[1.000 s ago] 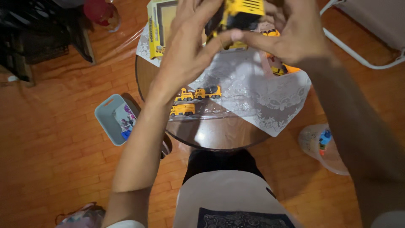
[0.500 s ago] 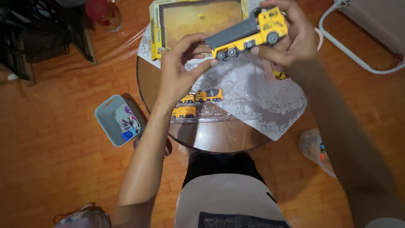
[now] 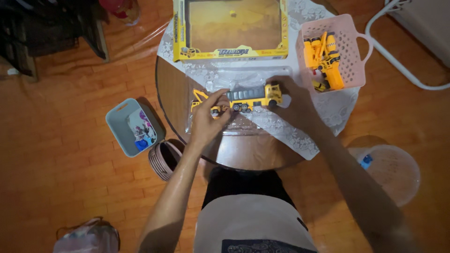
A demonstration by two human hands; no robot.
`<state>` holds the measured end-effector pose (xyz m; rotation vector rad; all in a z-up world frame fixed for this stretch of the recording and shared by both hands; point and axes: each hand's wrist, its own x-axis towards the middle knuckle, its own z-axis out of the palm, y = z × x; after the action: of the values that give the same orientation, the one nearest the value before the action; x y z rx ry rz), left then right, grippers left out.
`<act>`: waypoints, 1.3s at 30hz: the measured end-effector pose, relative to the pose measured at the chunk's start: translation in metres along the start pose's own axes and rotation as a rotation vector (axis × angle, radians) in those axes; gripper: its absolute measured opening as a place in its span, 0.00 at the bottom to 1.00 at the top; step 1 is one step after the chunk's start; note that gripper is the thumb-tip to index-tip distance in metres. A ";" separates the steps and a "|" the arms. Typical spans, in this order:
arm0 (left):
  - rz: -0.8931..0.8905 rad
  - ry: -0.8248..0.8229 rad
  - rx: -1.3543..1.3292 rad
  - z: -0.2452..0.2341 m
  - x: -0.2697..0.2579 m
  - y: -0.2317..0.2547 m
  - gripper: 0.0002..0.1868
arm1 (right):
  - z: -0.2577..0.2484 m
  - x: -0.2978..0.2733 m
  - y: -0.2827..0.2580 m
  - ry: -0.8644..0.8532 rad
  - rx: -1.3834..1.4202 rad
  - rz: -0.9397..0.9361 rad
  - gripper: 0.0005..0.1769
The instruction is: The person places several yellow toy trucks from a pink basket into a clear plastic tray on a table. After arranging the trucks, the person closes the cardboard box over the tray, completing the packaging.
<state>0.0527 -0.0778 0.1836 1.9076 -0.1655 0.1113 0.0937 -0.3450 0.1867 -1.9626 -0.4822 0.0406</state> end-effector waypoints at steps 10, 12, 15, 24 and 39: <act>-0.337 -0.070 0.337 0.025 -0.041 -0.107 0.29 | 0.089 -0.049 0.089 -0.050 -0.192 -0.002 0.38; -0.360 -0.085 0.380 0.034 -0.051 -0.127 0.30 | 0.106 -0.062 0.109 -0.028 -0.252 -0.025 0.37; -0.320 -0.059 0.441 0.044 -0.059 -0.153 0.29 | 0.131 -0.073 0.138 0.014 -0.278 -0.001 0.34; -0.380 -0.103 0.469 0.051 -0.064 -0.189 0.28 | 0.156 -0.081 0.175 0.027 -0.391 -0.055 0.36; -0.422 -0.100 0.505 0.050 -0.076 -0.202 0.29 | 0.164 -0.074 0.192 -0.164 -0.609 0.066 0.29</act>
<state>0.0120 -0.0534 -0.0323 2.4092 0.2214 -0.2502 0.0459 -0.2967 -0.0682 -2.5862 -0.5830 0.1078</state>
